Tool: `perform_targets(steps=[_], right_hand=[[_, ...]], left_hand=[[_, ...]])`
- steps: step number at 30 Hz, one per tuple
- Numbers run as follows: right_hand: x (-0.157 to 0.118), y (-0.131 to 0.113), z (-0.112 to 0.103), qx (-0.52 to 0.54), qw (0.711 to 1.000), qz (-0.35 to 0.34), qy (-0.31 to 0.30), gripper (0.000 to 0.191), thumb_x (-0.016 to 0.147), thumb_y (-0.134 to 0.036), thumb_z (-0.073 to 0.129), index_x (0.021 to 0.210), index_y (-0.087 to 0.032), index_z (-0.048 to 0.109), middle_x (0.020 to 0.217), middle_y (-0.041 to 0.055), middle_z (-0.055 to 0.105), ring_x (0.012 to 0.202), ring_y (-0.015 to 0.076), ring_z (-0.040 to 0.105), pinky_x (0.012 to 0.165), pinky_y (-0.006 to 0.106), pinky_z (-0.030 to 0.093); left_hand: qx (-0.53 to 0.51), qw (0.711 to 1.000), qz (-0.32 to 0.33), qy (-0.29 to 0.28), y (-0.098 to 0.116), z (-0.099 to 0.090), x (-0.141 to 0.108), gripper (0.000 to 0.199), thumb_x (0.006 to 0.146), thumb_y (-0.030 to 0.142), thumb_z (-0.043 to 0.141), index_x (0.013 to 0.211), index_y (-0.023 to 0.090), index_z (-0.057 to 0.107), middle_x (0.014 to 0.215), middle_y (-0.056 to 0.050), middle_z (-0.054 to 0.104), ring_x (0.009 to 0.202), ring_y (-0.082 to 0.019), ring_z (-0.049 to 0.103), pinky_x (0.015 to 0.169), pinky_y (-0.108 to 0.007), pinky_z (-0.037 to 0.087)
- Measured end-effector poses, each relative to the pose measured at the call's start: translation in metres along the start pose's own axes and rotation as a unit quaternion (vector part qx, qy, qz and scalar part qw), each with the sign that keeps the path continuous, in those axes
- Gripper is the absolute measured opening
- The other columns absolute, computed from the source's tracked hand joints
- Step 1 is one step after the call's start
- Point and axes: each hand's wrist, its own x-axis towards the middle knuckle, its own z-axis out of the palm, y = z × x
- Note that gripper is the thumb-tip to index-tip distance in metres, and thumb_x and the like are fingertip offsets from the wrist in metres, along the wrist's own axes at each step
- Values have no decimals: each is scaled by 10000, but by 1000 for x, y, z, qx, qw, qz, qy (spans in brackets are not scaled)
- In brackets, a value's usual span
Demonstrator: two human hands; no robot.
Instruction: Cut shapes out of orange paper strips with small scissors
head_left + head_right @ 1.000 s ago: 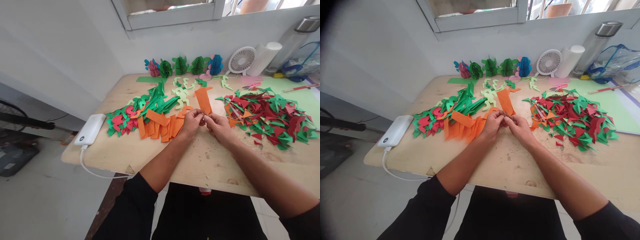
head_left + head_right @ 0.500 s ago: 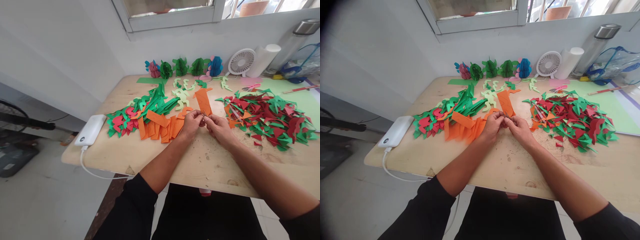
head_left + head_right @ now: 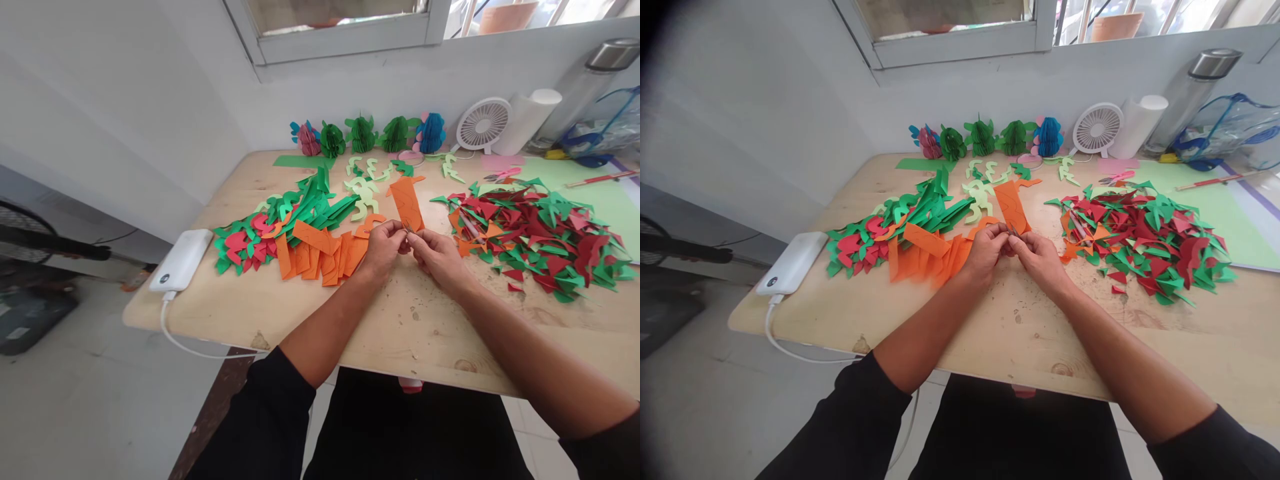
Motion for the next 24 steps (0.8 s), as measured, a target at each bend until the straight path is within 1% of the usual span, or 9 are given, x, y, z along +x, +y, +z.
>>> perform_targets(steps=[11,18,24], right_hand=[[2,4,0,3,1000,-6,-1,416,746,-586,595,667,-181,537,499,-61,420,404,61,295,379,228,221],[2,7,-1,-7,1000,-9,2,409,762,-574,588,671,-178,538,533,-49,460,415,60,305,388,229,236],[2,8,-1,-7,1000,-16,-2,405,764,-570,592,673,-180,537,524,-54,439,414,61,302,381,228,230]], left_hand=[[1,1000,5,-3,-1,0,0,82,673,79,505,636,148,527,552,44,487,489,-44,427,538,-199,380],[4,1000,1,2,-1,0,1,87,689,82,518,636,149,531,542,44,490,480,-45,432,534,-199,373],[4,1000,4,1,-1,0,1,94,692,74,510,638,147,533,552,44,494,482,-43,436,542,-201,381]])
